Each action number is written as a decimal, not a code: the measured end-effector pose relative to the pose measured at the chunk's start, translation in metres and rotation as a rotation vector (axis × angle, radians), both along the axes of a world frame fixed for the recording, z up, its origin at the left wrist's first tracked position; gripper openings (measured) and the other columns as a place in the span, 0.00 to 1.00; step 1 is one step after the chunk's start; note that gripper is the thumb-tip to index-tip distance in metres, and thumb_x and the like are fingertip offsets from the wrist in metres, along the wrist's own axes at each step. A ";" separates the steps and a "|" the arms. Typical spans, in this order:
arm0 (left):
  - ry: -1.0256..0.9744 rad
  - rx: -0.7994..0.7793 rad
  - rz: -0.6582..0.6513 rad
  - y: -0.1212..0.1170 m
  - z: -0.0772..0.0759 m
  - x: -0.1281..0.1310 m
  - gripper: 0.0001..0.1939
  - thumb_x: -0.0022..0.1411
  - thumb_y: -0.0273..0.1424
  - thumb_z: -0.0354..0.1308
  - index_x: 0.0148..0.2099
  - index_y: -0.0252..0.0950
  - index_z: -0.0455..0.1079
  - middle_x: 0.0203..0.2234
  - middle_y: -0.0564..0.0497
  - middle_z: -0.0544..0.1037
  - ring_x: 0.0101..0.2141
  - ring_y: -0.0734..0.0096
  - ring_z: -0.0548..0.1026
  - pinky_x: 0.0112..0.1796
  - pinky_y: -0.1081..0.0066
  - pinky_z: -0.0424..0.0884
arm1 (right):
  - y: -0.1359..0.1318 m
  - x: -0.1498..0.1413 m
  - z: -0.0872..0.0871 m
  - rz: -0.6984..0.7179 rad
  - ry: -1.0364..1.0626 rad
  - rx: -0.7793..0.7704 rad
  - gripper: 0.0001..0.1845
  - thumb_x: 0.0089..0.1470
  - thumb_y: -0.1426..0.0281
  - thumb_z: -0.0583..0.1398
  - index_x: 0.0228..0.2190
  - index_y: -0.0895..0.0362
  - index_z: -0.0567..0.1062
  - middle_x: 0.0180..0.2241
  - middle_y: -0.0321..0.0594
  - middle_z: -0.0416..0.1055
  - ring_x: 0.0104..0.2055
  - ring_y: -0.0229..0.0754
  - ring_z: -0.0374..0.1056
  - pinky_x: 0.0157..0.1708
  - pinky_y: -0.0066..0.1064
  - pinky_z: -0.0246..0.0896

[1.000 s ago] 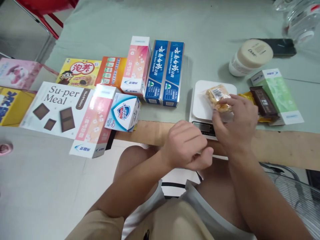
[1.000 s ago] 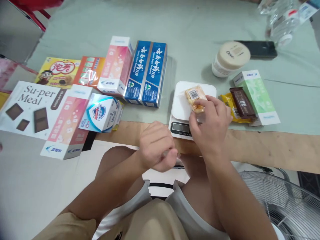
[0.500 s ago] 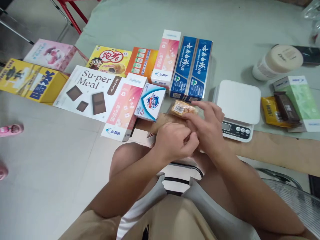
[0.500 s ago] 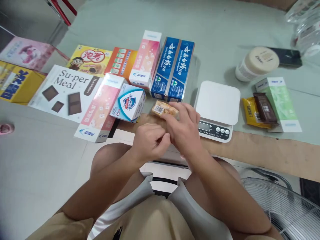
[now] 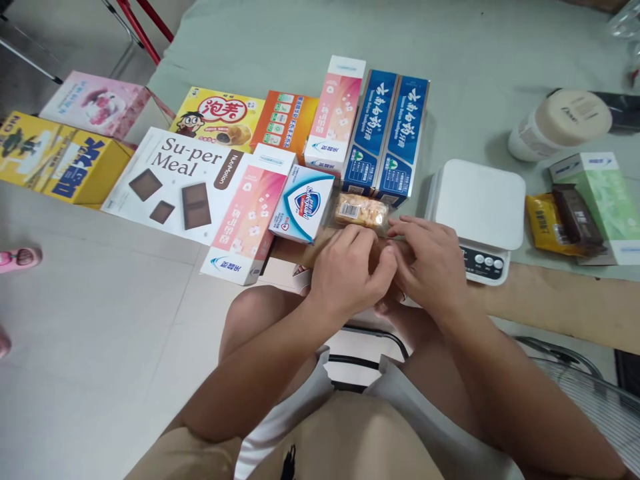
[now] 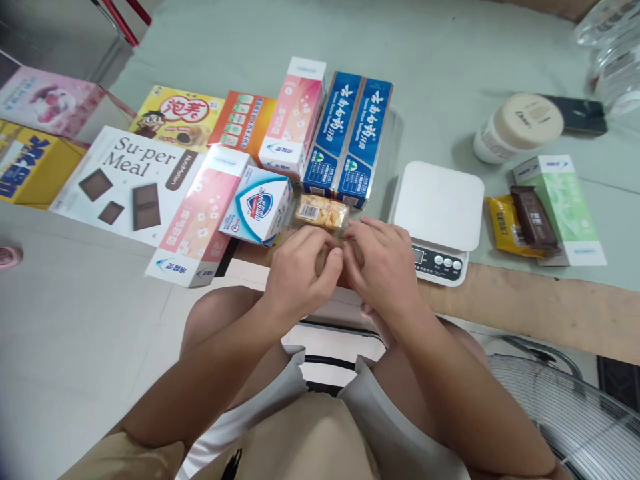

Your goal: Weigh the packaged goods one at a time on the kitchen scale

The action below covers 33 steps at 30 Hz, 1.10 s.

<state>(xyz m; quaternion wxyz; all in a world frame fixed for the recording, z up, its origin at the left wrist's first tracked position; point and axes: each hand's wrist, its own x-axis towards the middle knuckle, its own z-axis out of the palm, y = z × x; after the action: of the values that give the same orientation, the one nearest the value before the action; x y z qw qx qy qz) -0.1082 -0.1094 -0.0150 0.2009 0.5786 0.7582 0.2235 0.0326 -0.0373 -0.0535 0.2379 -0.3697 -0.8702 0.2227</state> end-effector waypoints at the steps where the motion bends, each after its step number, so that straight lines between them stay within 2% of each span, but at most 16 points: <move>1: -0.011 0.041 -0.016 0.001 -0.001 0.001 0.14 0.71 0.36 0.50 0.35 0.36 0.70 0.31 0.47 0.79 0.34 0.62 0.77 0.36 0.63 0.69 | 0.000 0.003 0.002 -0.001 0.012 0.002 0.07 0.62 0.71 0.58 0.38 0.54 0.76 0.43 0.43 0.85 0.52 0.53 0.79 0.50 0.43 0.65; 5: -0.121 0.318 -0.181 0.008 -0.009 0.018 0.15 0.69 0.32 0.52 0.27 0.39 0.62 0.20 0.54 0.72 0.24 0.71 0.69 0.29 0.67 0.63 | 0.004 0.026 0.011 -0.089 0.070 0.050 0.07 0.62 0.72 0.58 0.39 0.53 0.77 0.41 0.42 0.85 0.46 0.49 0.81 0.48 0.42 0.69; 8: -0.143 0.450 -0.291 0.022 -0.017 0.041 0.16 0.68 0.30 0.51 0.26 0.40 0.60 0.18 0.55 0.69 0.22 0.71 0.66 0.28 0.66 0.61 | 0.012 0.052 0.012 -0.216 0.085 0.111 0.07 0.62 0.70 0.58 0.38 0.53 0.77 0.37 0.41 0.84 0.40 0.48 0.80 0.43 0.40 0.71; 10: -0.114 0.501 -0.320 0.035 -0.022 0.059 0.15 0.68 0.31 0.50 0.26 0.40 0.61 0.19 0.54 0.69 0.23 0.70 0.65 0.29 0.64 0.61 | 0.020 0.074 0.008 -0.327 0.066 0.134 0.09 0.62 0.69 0.56 0.38 0.52 0.77 0.36 0.42 0.83 0.40 0.48 0.79 0.42 0.41 0.72; 12: -0.099 0.517 -0.335 0.050 -0.026 0.077 0.15 0.70 0.34 0.49 0.28 0.39 0.64 0.21 0.52 0.72 0.25 0.68 0.67 0.31 0.63 0.61 | 0.031 0.098 0.002 -0.446 0.007 0.127 0.11 0.62 0.67 0.55 0.40 0.52 0.77 0.40 0.44 0.83 0.44 0.51 0.78 0.46 0.45 0.72; 14: -0.098 0.495 -0.364 0.063 -0.030 0.095 0.14 0.71 0.36 0.48 0.32 0.38 0.67 0.25 0.50 0.75 0.30 0.65 0.71 0.35 0.62 0.63 | 0.041 0.122 -0.006 -0.569 -0.087 0.077 0.13 0.61 0.67 0.55 0.45 0.52 0.77 0.50 0.48 0.81 0.53 0.55 0.75 0.54 0.51 0.68; 16: -0.085 0.476 -0.414 0.073 -0.034 0.111 0.13 0.70 0.36 0.48 0.34 0.37 0.69 0.29 0.48 0.78 0.34 0.63 0.73 0.37 0.61 0.65 | 0.050 0.142 -0.014 -0.680 -0.191 -0.002 0.19 0.60 0.66 0.57 0.51 0.52 0.76 0.60 0.51 0.75 0.65 0.62 0.66 0.61 0.58 0.59; 18: -0.064 0.495 -0.472 0.080 -0.039 0.125 0.13 0.69 0.35 0.49 0.33 0.37 0.68 0.29 0.47 0.77 0.34 0.63 0.73 0.38 0.62 0.66 | 0.055 0.157 -0.022 -0.762 -0.275 -0.090 0.25 0.58 0.66 0.59 0.57 0.53 0.74 0.64 0.51 0.71 0.71 0.67 0.56 0.66 0.63 0.49; 20: -0.050 0.548 -0.507 0.083 -0.045 0.135 0.13 0.68 0.35 0.50 0.30 0.38 0.66 0.27 0.48 0.76 0.32 0.64 0.72 0.38 0.62 0.66 | 0.059 0.165 -0.029 -0.772 -0.326 -0.139 0.29 0.57 0.66 0.60 0.60 0.54 0.71 0.61 0.51 0.73 0.72 0.67 0.54 0.68 0.65 0.43; 22: -0.056 0.601 -0.506 0.085 -0.050 0.141 0.14 0.68 0.35 0.49 0.29 0.39 0.64 0.26 0.49 0.74 0.32 0.65 0.72 0.38 0.63 0.67 | 0.060 0.168 -0.035 -0.766 -0.349 -0.141 0.29 0.56 0.64 0.61 0.59 0.53 0.73 0.56 0.51 0.75 0.67 0.65 0.60 0.66 0.63 0.48; 24: -0.075 0.636 -0.494 0.087 -0.053 0.145 0.14 0.68 0.34 0.49 0.28 0.39 0.63 0.25 0.50 0.74 0.31 0.65 0.73 0.38 0.63 0.67 | 0.061 0.167 -0.039 -0.776 -0.358 -0.114 0.26 0.55 0.62 0.63 0.55 0.52 0.75 0.53 0.51 0.73 0.59 0.61 0.65 0.60 0.59 0.57; 26: -0.095 0.662 -0.493 0.089 -0.055 0.146 0.13 0.67 0.33 0.50 0.28 0.40 0.63 0.24 0.51 0.73 0.31 0.66 0.72 0.37 0.63 0.67 | 0.062 0.166 -0.043 -0.795 -0.351 -0.066 0.22 0.53 0.62 0.64 0.50 0.52 0.78 0.51 0.51 0.71 0.54 0.59 0.67 0.54 0.56 0.62; 30: -0.106 0.687 -0.507 0.089 -0.052 0.142 0.14 0.65 0.31 0.51 0.26 0.40 0.59 0.21 0.53 0.70 0.27 0.68 0.67 0.34 0.62 0.62 | 0.063 0.166 -0.052 -0.764 -0.273 0.048 0.12 0.53 0.66 0.65 0.42 0.51 0.79 0.48 0.50 0.72 0.49 0.56 0.70 0.49 0.55 0.64; 33: -0.106 0.674 -0.531 0.085 -0.047 0.133 0.15 0.67 0.33 0.50 0.26 0.40 0.59 0.20 0.53 0.69 0.26 0.67 0.66 0.34 0.61 0.58 | 0.063 0.168 -0.051 -0.724 -0.152 0.112 0.09 0.54 0.70 0.64 0.39 0.51 0.78 0.47 0.50 0.73 0.47 0.55 0.72 0.46 0.52 0.67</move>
<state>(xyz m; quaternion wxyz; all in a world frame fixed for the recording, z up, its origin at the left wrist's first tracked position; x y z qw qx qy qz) 0.0251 -0.0249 -0.0619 0.0900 0.7747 0.4561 0.4286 0.2011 0.0256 -0.1040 0.2560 -0.6553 -0.7090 0.0480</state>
